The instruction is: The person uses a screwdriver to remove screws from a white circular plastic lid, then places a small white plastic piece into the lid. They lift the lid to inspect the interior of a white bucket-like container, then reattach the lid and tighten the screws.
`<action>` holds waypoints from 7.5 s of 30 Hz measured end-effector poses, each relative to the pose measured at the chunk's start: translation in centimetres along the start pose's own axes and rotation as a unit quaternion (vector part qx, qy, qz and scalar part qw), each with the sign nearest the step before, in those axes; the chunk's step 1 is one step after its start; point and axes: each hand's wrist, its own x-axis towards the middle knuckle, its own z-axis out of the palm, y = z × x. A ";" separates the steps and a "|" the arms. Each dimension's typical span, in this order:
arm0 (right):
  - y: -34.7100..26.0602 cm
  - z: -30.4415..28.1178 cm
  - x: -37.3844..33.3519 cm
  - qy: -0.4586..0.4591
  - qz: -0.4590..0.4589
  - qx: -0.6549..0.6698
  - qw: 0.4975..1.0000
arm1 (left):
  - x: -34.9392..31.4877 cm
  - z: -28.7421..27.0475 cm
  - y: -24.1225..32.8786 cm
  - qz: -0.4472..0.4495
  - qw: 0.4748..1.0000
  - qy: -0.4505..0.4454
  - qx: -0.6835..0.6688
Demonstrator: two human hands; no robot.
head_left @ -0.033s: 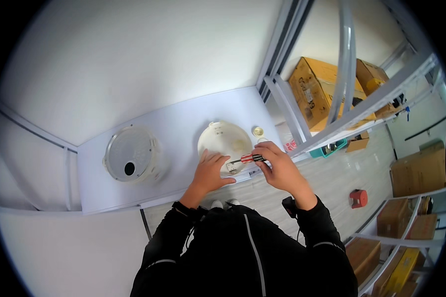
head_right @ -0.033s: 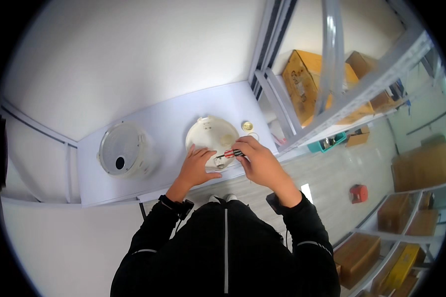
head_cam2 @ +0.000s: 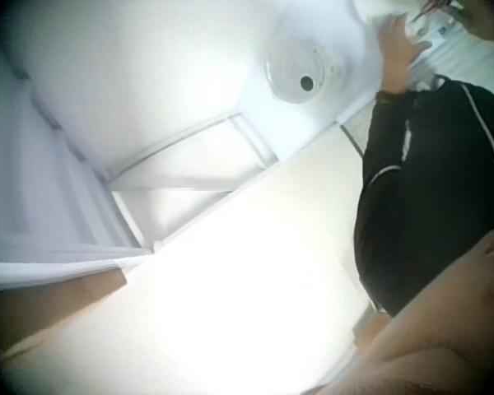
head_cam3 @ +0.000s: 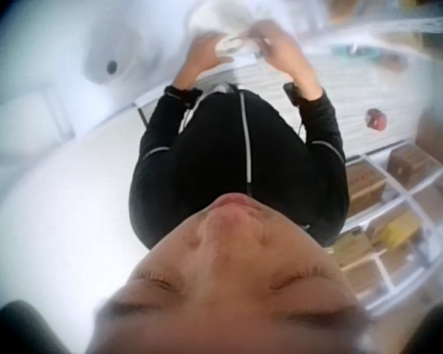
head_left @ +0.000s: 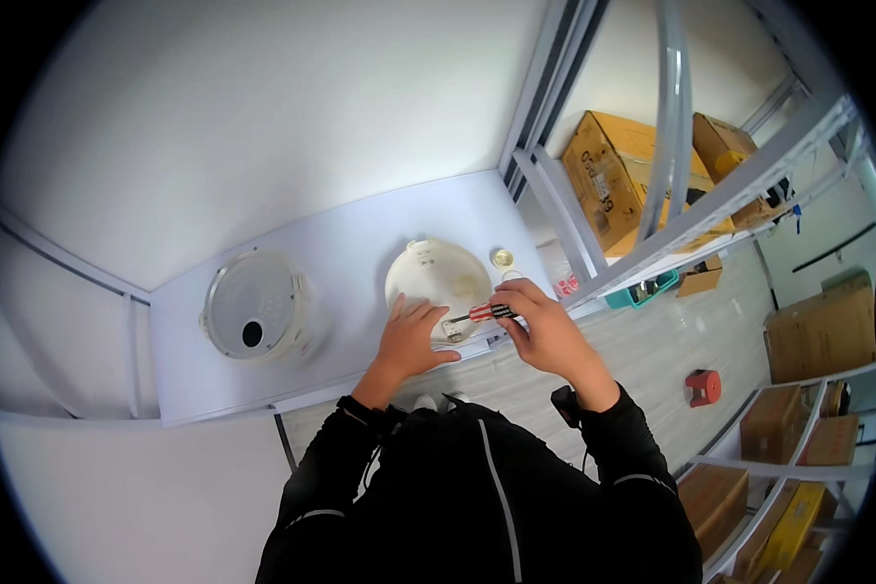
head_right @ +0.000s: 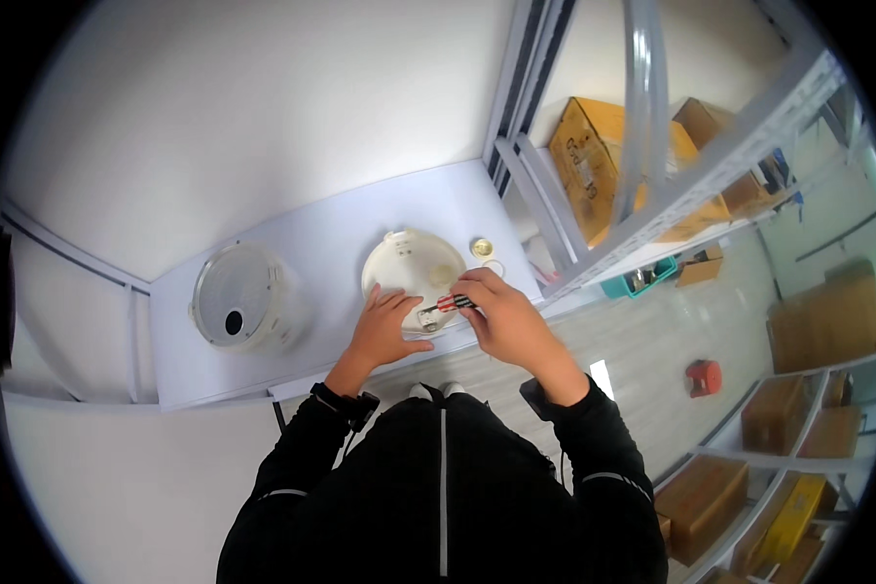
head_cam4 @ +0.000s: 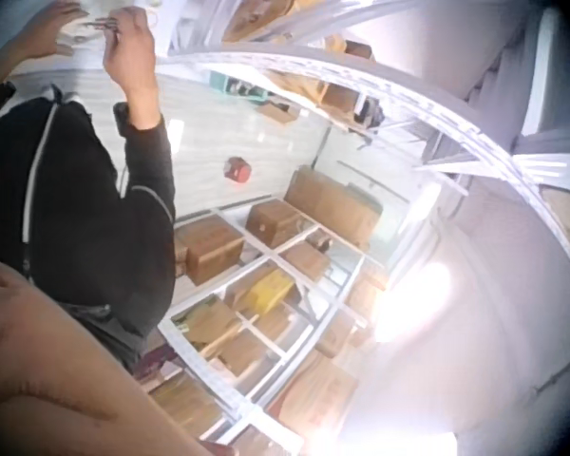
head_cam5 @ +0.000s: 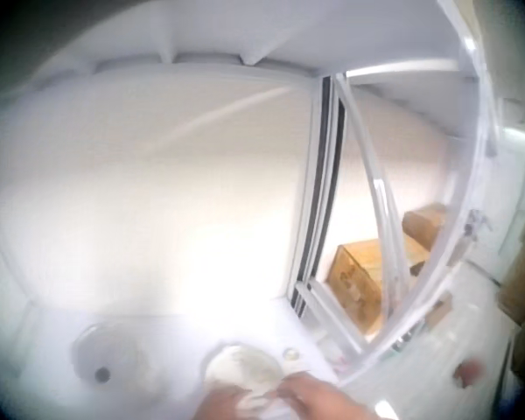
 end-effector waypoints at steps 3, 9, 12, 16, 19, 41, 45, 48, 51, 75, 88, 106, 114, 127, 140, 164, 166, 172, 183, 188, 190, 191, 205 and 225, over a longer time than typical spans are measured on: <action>0.4 0.7 -0.5 0.016 -0.025 -0.018 0.999 | 0.5 0.7 -0.4 -0.007 0.999 -0.042 0.034; 1.0 1.6 -1.1 0.025 -0.019 -0.030 0.999 | 1.1 1.0 -0.3 -0.022 0.997 -0.070 0.039; 1.1 1.8 -1.2 0.010 -0.015 -0.031 0.999 | 0.9 1.1 -0.2 -0.026 0.997 -0.067 0.037; 1.2 1.8 -0.9 0.004 -0.021 -0.034 0.999 | 1.0 1.6 -0.2 -0.024 0.998 -0.049 0.033; 1.0 1.6 -0.7 -0.003 -0.014 -0.033 0.999 | 0.6 2.1 0.0 -0.027 0.998 -0.042 0.031; 2.0 1.5 2.1 -0.050 -0.057 -0.070 0.995 | 1.0 2.6 0.6 -0.058 0.998 -0.013 0.018; 1.9 1.8 2.4 -0.052 -0.064 -0.086 0.993 | 0.8 3.4 0.0 -0.034 0.999 0.025 0.024; 1.4 1.8 2.4 -0.058 -0.065 -0.105 0.991 | 0.8 3.5 -0.1 -0.022 0.999 0.033 0.022; 1.2 1.9 2.7 -0.054 -0.085 -0.126 0.987 | 1.0 3.1 -0.2 -0.018 0.999 0.033 0.014; 0.1 2.9 4.6 -0.057 0.063 -0.302 0.950 | 2.0 3.7 1.0 -0.047 0.997 0.061 -0.001; 0.9 2.4 3.7 -0.069 0.053 -0.259 0.962 | 1.4 4.7 1.3 -0.062 0.995 0.072 0.016; 1.3 1.1 3.9 0.023 -0.087 -0.206 0.974 | 1.9 4.8 1.2 -0.080 0.996 0.027 0.031; 2.0 1.2 4.5 -0.126 -0.014 -0.309 0.943 | 2.4 5.4 1.9 -0.082 0.995 0.048 0.043; 2.4 1.4 4.9 -0.142 0.008 -0.320 0.937 | 3.4 5.3 2.5 -0.101 0.995 0.012 0.010; 2.5 0.9 4.5 -0.051 -0.047 -0.347 0.935 | 3.5 4.8 2.5 -0.091 0.995 0.008 0.038; 2.1 0.7 3.4 -0.085 -0.019 -0.212 0.973 | 3.5 4.8 2.7 -0.110 0.993 0.002 0.031; 1.6 -0.1 3.5 -0.071 -0.008 -0.166 0.983 | 3.6 4.5 2.8 -0.116 0.993 -0.006 0.032; 2.1 -3.1 3.8 0.099 0.041 -0.078 0.991 | 2.3 4.2 1.8 -0.113 0.993 0.008 0.031; 12.7 5.6 1.7 0.175 0.224 -0.054 0.957 | -1.0 -0.6 -0.3 -0.187 0.976 -0.092 0.067; 13.7 9.3 1.4 0.140 0.213 -0.043 0.966 | -1.7 -2.0 0.5 -0.188 0.974 -0.090 0.084; 13.9 10.6 1.2 0.117 0.212 -0.043 0.969 | -2.0 -2.1 0.4 -0.189 0.974 -0.082 0.098; 14.1 11.2 1.1 0.111 0.207 -0.046 0.971 | -2.2 -2.1 0.3 -0.190 0.973 -0.079 0.105; 14.4 13.4 2.0 0.018 0.225 -0.147 0.963 | -1.8 -0.2 -1.5 -0.198 0.979 0.010 0.052; 19.5 11.0 -1.1 0.035 0.291 -0.244 0.924 | -0.3 2.7 -0.2 -0.093 0.993 0.057 0.048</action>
